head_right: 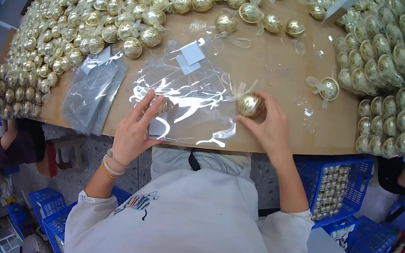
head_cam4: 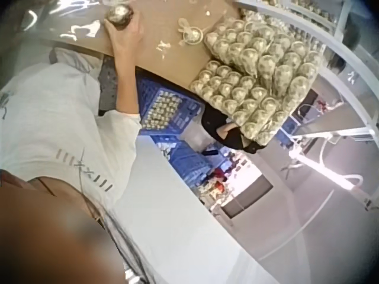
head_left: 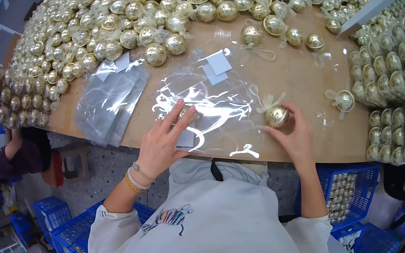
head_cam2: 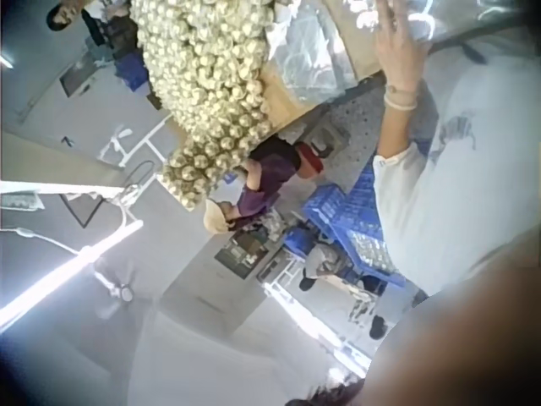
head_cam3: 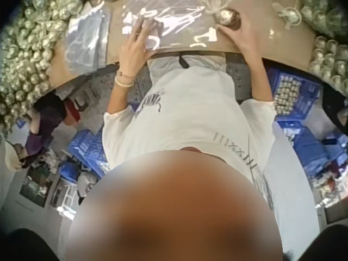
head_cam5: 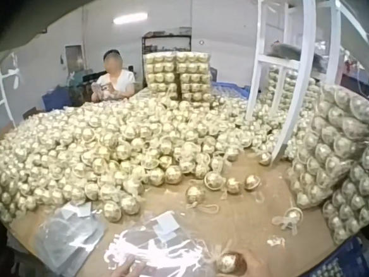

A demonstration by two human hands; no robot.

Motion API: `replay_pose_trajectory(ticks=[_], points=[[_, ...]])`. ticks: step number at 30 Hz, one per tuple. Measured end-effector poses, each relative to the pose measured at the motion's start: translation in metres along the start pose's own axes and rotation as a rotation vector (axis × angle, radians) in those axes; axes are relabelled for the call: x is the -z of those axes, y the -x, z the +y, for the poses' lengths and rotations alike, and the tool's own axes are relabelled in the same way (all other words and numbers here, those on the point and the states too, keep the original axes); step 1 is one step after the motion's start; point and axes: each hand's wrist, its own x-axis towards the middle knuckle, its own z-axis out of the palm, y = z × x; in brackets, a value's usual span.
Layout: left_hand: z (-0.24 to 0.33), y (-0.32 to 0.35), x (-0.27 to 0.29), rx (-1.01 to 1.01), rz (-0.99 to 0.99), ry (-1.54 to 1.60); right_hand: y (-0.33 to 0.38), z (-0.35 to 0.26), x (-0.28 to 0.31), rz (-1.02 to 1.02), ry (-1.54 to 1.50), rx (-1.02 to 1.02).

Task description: The recorder is picking up gold Christmas ornaments from a large pile and packing them into clear plastic bags at a workbench.

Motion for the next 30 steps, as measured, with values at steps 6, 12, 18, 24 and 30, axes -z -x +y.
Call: replay_pose_trajectory(ticks=[6, 12, 18, 24, 30], points=[[-0.004, 0.002, -0.005, -0.061, -0.002, -0.007, -0.02, -0.045, -0.011, -0.822, -0.72, -0.501], [0.006, 0.007, -0.008, 0.028, -0.01, -0.031, -0.036, -0.068, -0.065, -0.808, -0.156, -0.105], [0.016, 0.007, -0.007, 0.085, -0.004, -0.009, -0.047, -0.068, -0.084, -1.092, -0.675, -0.366], [0.004, 0.007, -0.017, 0.006, 0.056, -0.215, -0.061, -0.036, -0.099, -1.092, -0.365, 0.268], [0.0, 0.005, -0.014, -0.072, 0.019, 0.001, -0.204, 0.0, -0.011, -0.354, 0.268, 0.057]])
